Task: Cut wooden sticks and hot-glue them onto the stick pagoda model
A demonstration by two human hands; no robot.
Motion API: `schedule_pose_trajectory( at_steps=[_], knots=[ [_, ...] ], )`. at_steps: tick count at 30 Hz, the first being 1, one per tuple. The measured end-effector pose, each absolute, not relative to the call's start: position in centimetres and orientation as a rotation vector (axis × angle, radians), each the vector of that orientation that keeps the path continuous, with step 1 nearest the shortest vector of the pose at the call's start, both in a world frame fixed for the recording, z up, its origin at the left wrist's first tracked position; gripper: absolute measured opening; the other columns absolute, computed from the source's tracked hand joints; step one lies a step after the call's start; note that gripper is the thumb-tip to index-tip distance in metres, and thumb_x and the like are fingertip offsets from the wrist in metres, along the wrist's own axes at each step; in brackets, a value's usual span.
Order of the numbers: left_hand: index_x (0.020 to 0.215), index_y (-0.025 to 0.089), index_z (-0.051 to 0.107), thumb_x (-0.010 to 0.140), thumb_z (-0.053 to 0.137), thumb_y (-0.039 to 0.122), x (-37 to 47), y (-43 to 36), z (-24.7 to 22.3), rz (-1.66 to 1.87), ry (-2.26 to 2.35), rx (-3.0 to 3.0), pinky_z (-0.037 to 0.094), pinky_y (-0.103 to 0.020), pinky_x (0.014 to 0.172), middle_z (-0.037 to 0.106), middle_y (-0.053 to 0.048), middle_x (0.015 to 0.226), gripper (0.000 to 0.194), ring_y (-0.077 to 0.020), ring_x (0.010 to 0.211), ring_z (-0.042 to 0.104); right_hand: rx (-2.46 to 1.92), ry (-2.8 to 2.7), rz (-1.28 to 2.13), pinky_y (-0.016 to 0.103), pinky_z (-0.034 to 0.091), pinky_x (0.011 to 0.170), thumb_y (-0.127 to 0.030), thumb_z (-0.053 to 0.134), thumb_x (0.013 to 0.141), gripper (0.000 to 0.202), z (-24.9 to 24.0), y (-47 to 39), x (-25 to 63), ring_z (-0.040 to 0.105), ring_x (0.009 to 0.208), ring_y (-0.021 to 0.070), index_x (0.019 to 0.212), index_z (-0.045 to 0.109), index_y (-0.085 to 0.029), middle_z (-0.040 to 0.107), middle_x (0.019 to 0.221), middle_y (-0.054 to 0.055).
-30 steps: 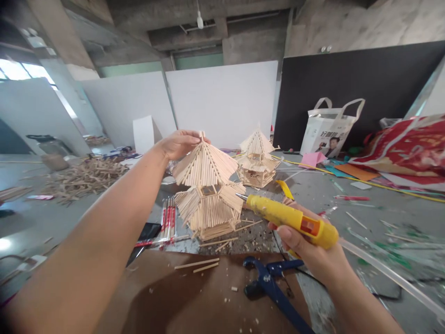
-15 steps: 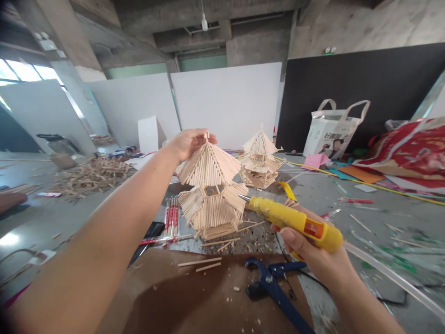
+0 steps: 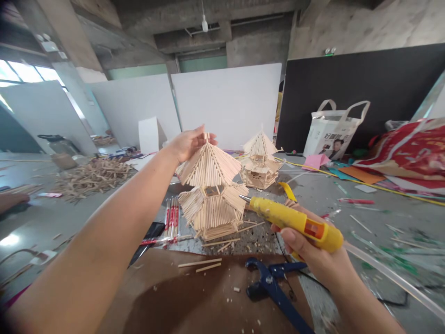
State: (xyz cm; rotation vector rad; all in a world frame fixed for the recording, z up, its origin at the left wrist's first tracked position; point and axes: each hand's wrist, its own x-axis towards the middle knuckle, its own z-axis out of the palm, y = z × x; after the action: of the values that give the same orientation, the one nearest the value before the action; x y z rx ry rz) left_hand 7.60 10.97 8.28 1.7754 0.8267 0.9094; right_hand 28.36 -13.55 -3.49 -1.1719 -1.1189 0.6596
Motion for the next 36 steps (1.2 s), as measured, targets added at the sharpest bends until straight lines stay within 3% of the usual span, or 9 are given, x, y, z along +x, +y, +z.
schedule_pose_trajectory(
  at_steps=[4, 8, 20, 23, 26, 28, 30, 32, 36],
  knots=[
    [0.096, 0.018, 0.058, 0.066, 0.056, 0.046, 7.5, 10.6, 8.3, 1.025, 0.755, 1.867, 0.043, -0.031, 0.073, 0.064, -0.007, 0.086, 0.041, -0.0174, 0.083, 0.058, -1.201, -1.048, 0.753, 0.02, 0.038, 0.034, -0.046, 0.064, 0.057, 0.032, -3.2, -13.6, 28.3, 0.044, 0.039, 0.0089, 0.074, 0.06, -0.02, 0.061, 0.059, 0.001],
    [0.094, 0.016, 0.06, 0.059, 0.067, 0.032, 7.4, 10.5, 8.2, 1.183, 0.729, 2.014, 0.042, -0.031, 0.077, 0.064, -0.006, 0.086, 0.04, -0.0161, 0.084, 0.057, -1.22, -1.01, 0.752, 0.019, 0.038, 0.034, -0.046, 0.066, 0.054, 0.032, -2.9, -13.7, 28.1, 0.044, 0.039, 0.0087, 0.07, 0.06, -0.019, 0.061, 0.059, 0.001],
    [0.083, 0.017, 0.063, 0.065, 0.059, 0.039, 7.2, 8.4, 8.2, 1.49, 0.925, 2.22, 0.042, -0.029, 0.079, 0.063, -0.005, 0.092, 0.028, -0.0167, 0.092, 0.054, -1.181, -1.068, 0.726, 0.021, 0.036, 0.034, -0.047, 0.062, 0.057, 0.029, -3.1, -13.8, 28.4, 0.044, 0.04, 0.01, 0.069, 0.061, -0.021, 0.058, 0.056, -0.001],
    [0.086, 0.021, 0.059, 0.072, 0.052, 0.038, 6.8, 4.7, 7.6, 1.745, 0.981, 2.177, 0.043, -0.026, 0.068, 0.063, -0.002, 0.085, 0.022, -0.0129, 0.08, 0.056, -1.156, -1.098, 0.721, 0.021, 0.037, 0.035, -0.046, 0.062, 0.06, 0.027, -2.8, -13.9, 28.5, 0.043, 0.04, 0.0092, 0.071, 0.06, -0.021, 0.056, 0.054, -0.001],
    [0.073, 0.023, 0.057, 0.077, 0.047, 0.034, 6.1, -0.8, 5.8, 1.896, 0.84, 2.279, 0.041, -0.025, 0.055, 0.059, 0.002, 0.065, 0.015, -0.0093, 0.057, 0.051, -1.111, -1.095, 0.744, 0.021, 0.038, 0.036, -0.044, 0.063, 0.06, 0.027, -2.6, -14.0, 28.4, 0.045, 0.041, 0.0088, 0.075, 0.059, -0.021, 0.061, 0.066, 0.0],
    [0.066, 0.024, 0.055, 0.077, 0.047, 0.027, 5.8, -4.1, 3.8, 1.512, 0.662, 2.558, 0.04, -0.023, 0.053, 0.058, 0.003, 0.06, 0.014, -0.0084, 0.054, 0.051, -1.103, -1.108, 0.741, 0.021, 0.038, 0.038, -0.043, 0.063, 0.061, 0.026, -2.6, -14.0, 28.5, 0.047, 0.044, 0.0092, 0.075, 0.059, -0.021, 0.061, 0.068, 0.001],
    [0.07, 0.024, 0.058, 0.079, 0.043, 0.027, 6.0, -6.4, 1.6, 0.736, 0.563, 2.776, 0.041, -0.022, 0.056, 0.061, 0.002, 0.066, 0.017, -0.0091, 0.061, 0.054, -1.11, -1.141, 0.733, 0.022, 0.037, 0.038, -0.045, 0.061, 0.062, 0.028, -2.7, -14.0, 28.6, 0.046, 0.045, 0.0095, 0.075, 0.059, -0.02, 0.059, 0.064, 0.0],
    [0.073, 0.022, 0.059, 0.08, 0.041, 0.026, 6.7, -7.3, -0.7, 0.194, 0.543, 2.839, 0.041, -0.024, 0.057, 0.062, 0.0, 0.068, 0.02, -0.0118, 0.063, 0.055, -1.112, -1.169, 0.74, 0.022, 0.035, 0.036, -0.047, 0.059, 0.063, 0.03, -2.8, -14.0, 28.8, 0.045, 0.043, 0.0094, 0.073, 0.058, -0.019, 0.057, 0.059, 0.0],
    [0.075, 0.019, 0.06, 0.076, 0.045, 0.024, 8.6, -7.0, -4.5, -0.285, 0.567, 2.857, 0.043, -0.027, 0.06, 0.063, -0.004, 0.075, 0.016, -0.018, 0.071, 0.058, -1.099, -1.173, 0.737, 0.021, 0.03, 0.034, -0.047, 0.06, 0.063, 0.029, -2.8, -14.0, 28.8, 0.041, 0.04, 0.0082, 0.069, 0.056, -0.019, 0.056, 0.056, 0.0]
  ],
)
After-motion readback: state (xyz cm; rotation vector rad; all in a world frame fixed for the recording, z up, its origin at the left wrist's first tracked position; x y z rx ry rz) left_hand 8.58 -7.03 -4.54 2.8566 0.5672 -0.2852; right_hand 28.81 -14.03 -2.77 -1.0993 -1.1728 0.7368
